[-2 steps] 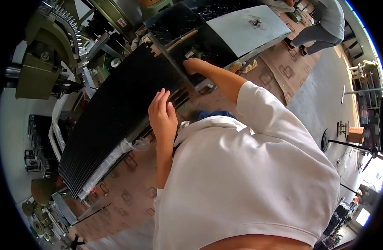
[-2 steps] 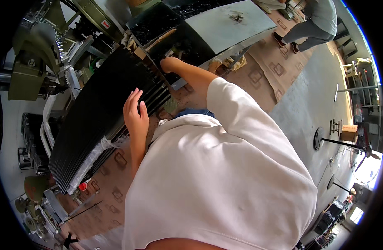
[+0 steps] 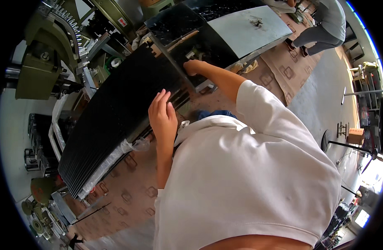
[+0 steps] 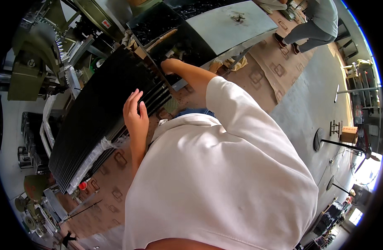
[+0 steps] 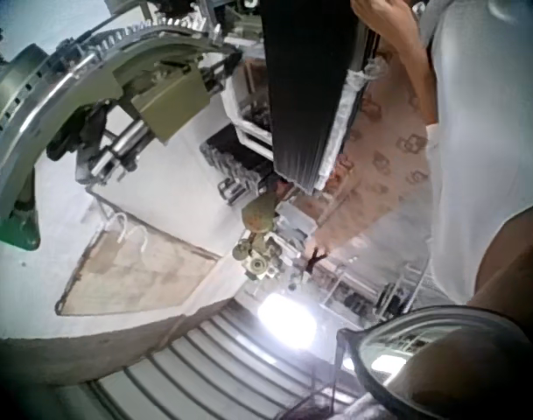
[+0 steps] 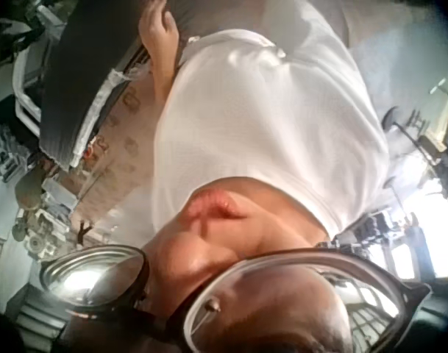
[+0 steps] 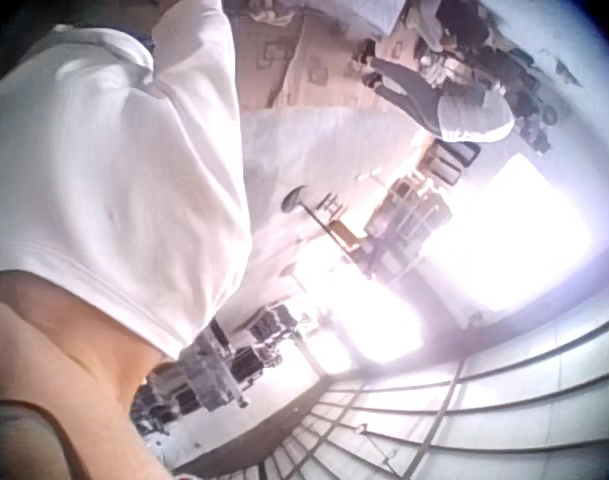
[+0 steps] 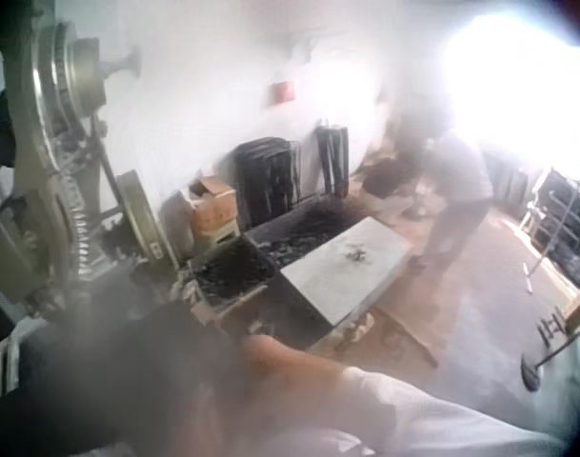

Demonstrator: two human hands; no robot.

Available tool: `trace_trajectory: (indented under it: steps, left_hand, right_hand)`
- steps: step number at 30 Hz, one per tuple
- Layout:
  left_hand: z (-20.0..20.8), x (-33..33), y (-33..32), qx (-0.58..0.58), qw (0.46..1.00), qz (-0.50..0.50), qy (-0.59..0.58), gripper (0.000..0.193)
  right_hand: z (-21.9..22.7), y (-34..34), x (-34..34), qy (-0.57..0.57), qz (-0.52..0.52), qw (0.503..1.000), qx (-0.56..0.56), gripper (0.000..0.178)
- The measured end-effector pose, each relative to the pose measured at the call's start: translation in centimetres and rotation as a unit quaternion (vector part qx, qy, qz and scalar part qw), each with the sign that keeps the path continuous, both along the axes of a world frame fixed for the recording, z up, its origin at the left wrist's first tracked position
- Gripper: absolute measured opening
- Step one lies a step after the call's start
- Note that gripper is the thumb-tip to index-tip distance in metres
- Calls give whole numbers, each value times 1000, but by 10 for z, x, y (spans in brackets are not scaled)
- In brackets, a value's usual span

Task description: The person unwraps plastic from stacked black metal frames and moves them to a workbench. They then use a hammer to drive small metal pins into the frames to assemble them.

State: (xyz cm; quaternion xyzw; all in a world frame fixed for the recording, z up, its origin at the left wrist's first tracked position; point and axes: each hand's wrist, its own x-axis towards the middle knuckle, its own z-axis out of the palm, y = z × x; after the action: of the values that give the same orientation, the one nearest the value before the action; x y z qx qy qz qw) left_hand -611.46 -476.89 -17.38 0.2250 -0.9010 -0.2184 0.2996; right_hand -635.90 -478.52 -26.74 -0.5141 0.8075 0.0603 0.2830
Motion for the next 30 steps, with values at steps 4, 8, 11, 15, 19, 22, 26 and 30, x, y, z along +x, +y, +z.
trace_trajectory:
  steps: [4, 8, 11, 15, 19, 22, 26, 30]
  left_hand:
    - [3, -5, -2, 12, 999, 31, 32, 21]
    - [7, -11, -3, 21, 999, 37, 33, 18]
    - [9, -16, -5, 24, 998, 38, 32, 17]
    - [9, -25, -7, 39, 999, 22, 25, 16]
    - [11, -29, -8, 37, 999, 10, 22, 15]
    - [10, -29, -9, 46, 999, 7, 20, 15]
    - [9, -26, -7, 45, 999, 15, 19, 15]
    - [7, -27, -7, 37, 999, 14, 29, 16]
  right_hand:
    - [-19, -10, -2, -16, 91, 995, 39, 31]
    - [-35, -11, -10, -6, 103, 995, 10, 32]
    - [-37, -8, -4, -34, 132, 991, 14, 33]
    - [-21, -3, -1, -49, 131, 990, -5, 33]
    - [-4, -3, -2, -39, 124, 991, 13, 31]
    - [28, -5, -11, -44, 76, 996, -9, 24]
    - [64, -4, -37, -159, -95, 977, -104, 13]
    - [91, 29, -49, -490, -176, 808, -276, 12]
